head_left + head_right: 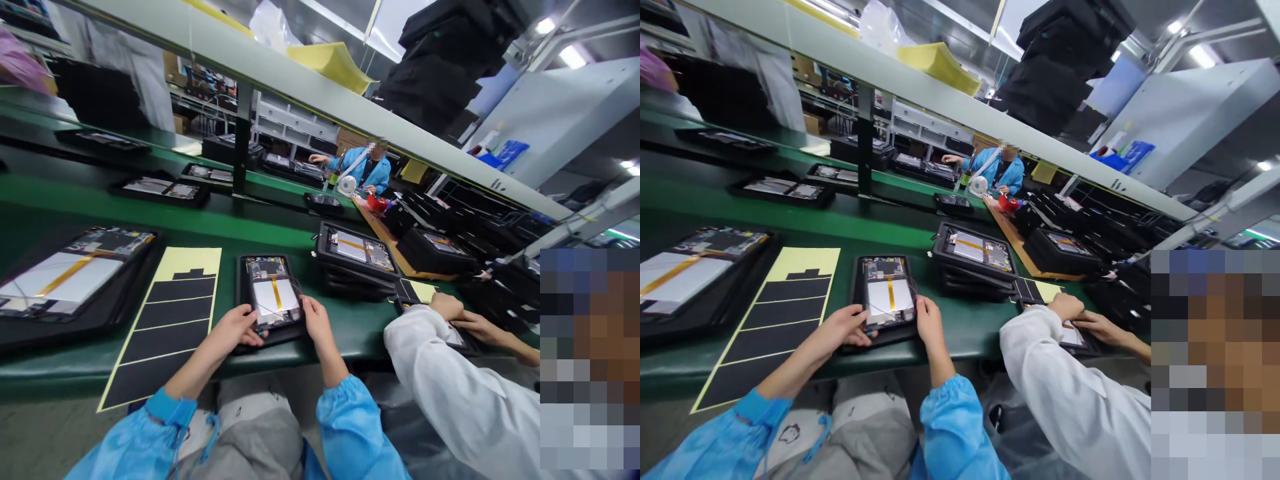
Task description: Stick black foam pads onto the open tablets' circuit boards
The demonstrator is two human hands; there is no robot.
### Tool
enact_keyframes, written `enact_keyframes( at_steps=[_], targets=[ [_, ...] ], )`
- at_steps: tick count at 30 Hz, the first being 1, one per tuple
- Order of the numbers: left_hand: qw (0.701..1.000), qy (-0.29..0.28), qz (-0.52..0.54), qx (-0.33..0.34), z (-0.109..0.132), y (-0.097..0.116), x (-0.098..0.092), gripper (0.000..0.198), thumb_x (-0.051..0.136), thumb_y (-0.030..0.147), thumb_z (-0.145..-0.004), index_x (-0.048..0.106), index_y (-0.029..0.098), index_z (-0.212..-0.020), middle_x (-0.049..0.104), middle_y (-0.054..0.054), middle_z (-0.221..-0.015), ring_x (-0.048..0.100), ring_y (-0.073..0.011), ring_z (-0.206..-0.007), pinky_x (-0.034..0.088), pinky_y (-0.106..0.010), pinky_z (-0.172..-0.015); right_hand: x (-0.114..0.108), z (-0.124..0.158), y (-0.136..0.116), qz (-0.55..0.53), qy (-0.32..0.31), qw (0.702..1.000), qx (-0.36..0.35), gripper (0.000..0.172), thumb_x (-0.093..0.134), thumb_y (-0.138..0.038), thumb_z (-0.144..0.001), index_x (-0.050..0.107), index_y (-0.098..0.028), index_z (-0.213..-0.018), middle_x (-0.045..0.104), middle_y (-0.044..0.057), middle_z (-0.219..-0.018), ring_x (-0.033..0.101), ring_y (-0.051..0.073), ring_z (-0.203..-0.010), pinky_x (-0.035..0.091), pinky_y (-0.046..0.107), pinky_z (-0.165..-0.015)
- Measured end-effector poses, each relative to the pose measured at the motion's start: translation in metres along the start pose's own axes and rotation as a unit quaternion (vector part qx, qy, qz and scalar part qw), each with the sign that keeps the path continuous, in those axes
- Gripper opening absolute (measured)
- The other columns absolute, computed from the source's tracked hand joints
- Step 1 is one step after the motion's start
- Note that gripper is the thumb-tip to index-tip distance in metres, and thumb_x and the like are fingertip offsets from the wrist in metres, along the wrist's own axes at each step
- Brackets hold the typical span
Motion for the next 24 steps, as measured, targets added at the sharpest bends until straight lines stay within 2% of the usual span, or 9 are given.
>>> enact_keyframes(
  at_steps=[3,7,11,13,15,17,19,21,24],
  targets=[
    [0.976,0.014,-0.197,0.087,0.004,0.015,-0.012,0.021,0.072,0.038,-0.077,0.063,0.019,-0.075,0.065,-0.006,-0.063,0.068,-0.0276,-0.067,0.057,-0.036,-0.065,0.004,0.005,0.004,-0.011,-0.002,1.0,-0.012,0.05,0.047,-0.054,-0.097,0.08,-0.017,-0.104,0.081,0.014,-0.109,0.074,0.029,-0.106,0.057,0.043,-0.099],
    [0.892,0.086,-0.392,0.21,0.012,0.048,-0.058,0.031,0.051,0.044,-0.091,0.069,0.02,-0.095,0.072,-0.016,-0.103,0.065,-0.0367,-0.114,0.049,-0.053,-0.106,-0.006,0.018,-0.001,-0.021,0.001,0.999,-0.037,0.061,0.045,-0.062,-0.095,0.079,-0.013,-0.11,0.077,0.02,-0.116,0.07,0.035,-0.113,0.054,0.052,-0.103],
    [0.806,0.137,-0.512,0.262,-0.018,0.075,-0.111,0.041,0.04,0.04,-0.091,0.067,0.011,-0.103,0.066,-0.028,-0.122,0.057,-0.0427,-0.126,0.04,-0.061,-0.115,-0.008,0.024,-0.046,-0.017,0.021,0.995,-0.098,0.048,0.055,-0.052,-0.096,0.073,-0.016,-0.122,0.068,0.019,-0.133,0.059,0.033,-0.129,0.043,0.052,-0.115],
    [0.773,0.155,-0.552,0.272,-0.038,0.076,-0.128,0.045,0.043,0.043,-0.089,0.065,0.008,-0.105,0.065,-0.032,-0.12,0.058,-0.0453,-0.125,0.043,-0.063,-0.113,0.025,0.014,-0.09,0.001,-0.051,0.983,-0.176,0.037,0.049,-0.039,-0.103,0.073,-0.019,-0.123,0.07,0.016,-0.129,0.062,0.028,-0.124,0.047,0.046,-0.109],
    [0.744,0.17,-0.58,0.284,-0.051,0.068,-0.134,0.049,0.043,0.046,-0.091,0.064,0.006,-0.11,0.065,-0.032,-0.122,0.059,-0.0443,-0.126,0.046,-0.061,-0.112,0.088,0.0,-0.133,0.03,-0.213,0.945,-0.247,0.031,0.048,-0.025,-0.104,0.076,-0.022,-0.117,0.075,0.011,-0.118,0.068,0.024,-0.112,0.052,0.039,-0.1],
    [0.719,0.19,-0.598,0.298,-0.053,0.057,-0.134,0.055,0.04,0.047,-0.095,0.061,0.003,-0.12,0.062,-0.033,-0.132,0.056,-0.0427,-0.132,0.046,-0.058,-0.114,0.149,-0.023,-0.163,0.041,-0.303,0.911,-0.278,0.022,0.066,-0.014,-0.092,0.081,-0.026,-0.103,0.08,0.004,-0.103,0.072,0.02,-0.096,0.054,0.03,-0.089],
    [0.699,0.209,-0.61,0.309,-0.051,0.046,-0.134,0.059,0.038,0.048,-0.098,0.058,0.001,-0.128,0.059,-0.033,-0.138,0.055,-0.0421,-0.135,0.048,-0.057,-0.113,0.204,-0.048,-0.177,0.064,-0.363,0.882,-0.293,0.024,0.073,-0.004,-0.082,0.083,-0.024,-0.092,0.079,0.001,-0.087,0.071,0.017,-0.078,0.053,0.026,-0.076],
    [0.685,0.221,-0.616,0.32,-0.048,0.038,-0.134,0.06,0.037,0.048,-0.101,0.057,0.002,-0.133,0.059,-0.031,-0.14,0.056,-0.041,-0.135,0.049,-0.056,-0.113,0.242,-0.069,-0.178,0.088,-0.403,0.859,-0.303,0.023,0.077,-0.002,-0.076,0.083,-0.021,-0.085,0.076,-0.001,-0.075,0.068,0.014,-0.068,0.048,0.022,-0.067],
    [0.68,0.231,-0.613,0.33,-0.048,0.033,-0.135,0.06,0.037,0.048,-0.103,0.056,0.001,-0.136,0.059,-0.031,-0.141,0.055,-0.0409,-0.136,0.048,-0.055,-0.113,0.267,-0.083,-0.167,0.118,-0.439,0.831,-0.319,0.019,0.08,-0.005,-0.076,0.083,-0.022,-0.084,0.076,-0.002,-0.078,0.068,0.013,-0.07,0.045,0.021,-0.067]
  ],
)
Point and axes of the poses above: each hand's wrist, its own z-axis away from the middle knuckle, its own x-axis out of the palm, y = z × x, the point moved 7 cm from there along -z, towards the middle knuckle
